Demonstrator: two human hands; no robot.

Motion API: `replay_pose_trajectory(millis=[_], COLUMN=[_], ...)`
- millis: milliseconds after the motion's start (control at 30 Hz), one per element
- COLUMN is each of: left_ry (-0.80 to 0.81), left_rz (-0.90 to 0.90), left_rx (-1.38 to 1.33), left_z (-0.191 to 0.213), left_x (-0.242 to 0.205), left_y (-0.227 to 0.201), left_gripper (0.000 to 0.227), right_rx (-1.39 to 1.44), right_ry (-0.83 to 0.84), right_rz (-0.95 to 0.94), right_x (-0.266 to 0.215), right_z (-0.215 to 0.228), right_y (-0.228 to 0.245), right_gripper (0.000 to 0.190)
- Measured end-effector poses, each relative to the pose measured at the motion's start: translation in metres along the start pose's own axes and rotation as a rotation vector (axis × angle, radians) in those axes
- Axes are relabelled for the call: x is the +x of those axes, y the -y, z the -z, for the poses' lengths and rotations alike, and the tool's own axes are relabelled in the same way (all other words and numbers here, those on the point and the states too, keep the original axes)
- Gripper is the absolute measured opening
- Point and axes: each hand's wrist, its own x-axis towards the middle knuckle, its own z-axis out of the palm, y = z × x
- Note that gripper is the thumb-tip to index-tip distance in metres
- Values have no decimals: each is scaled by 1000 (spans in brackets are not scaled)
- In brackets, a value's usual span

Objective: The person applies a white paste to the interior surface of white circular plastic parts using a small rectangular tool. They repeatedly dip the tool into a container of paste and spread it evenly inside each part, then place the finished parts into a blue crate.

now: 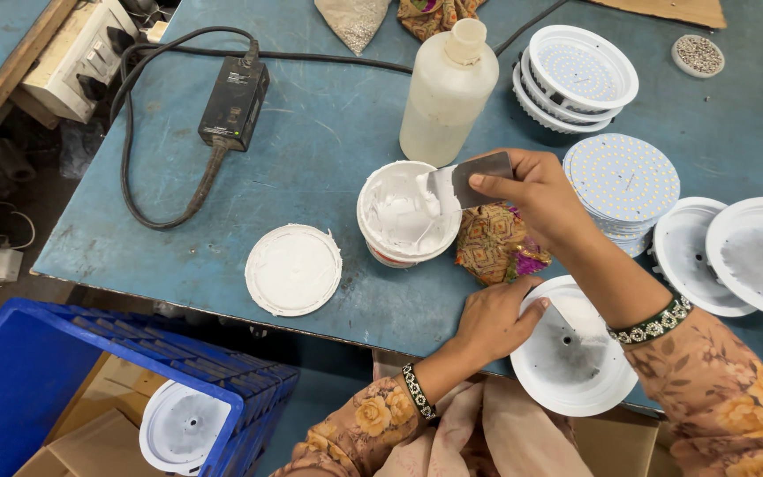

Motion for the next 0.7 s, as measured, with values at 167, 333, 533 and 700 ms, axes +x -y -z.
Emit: replay_pose_trajectory(millis=[167,333,533,700], left_ry=[3,1,22,-39], left_rz=[0,-10,3,17], left_rx=[13,20,3,54], left_z=[-2,-3,-4,-6], left_x=[-1,-1,-2,-2], left_y=[3,3,6,3], left_gripper=[38,39,37,35], right_rx=[-54,-68,-195,295], right_ry=[-11,5,-17,-96], right_rz=[-47,-100,-186,101], right_x=[-1,-6,-18,-33], right_z=[9,13,26,55], right_y=[-12,-21,-29,-11], right_gripper=[22,24,26,19])
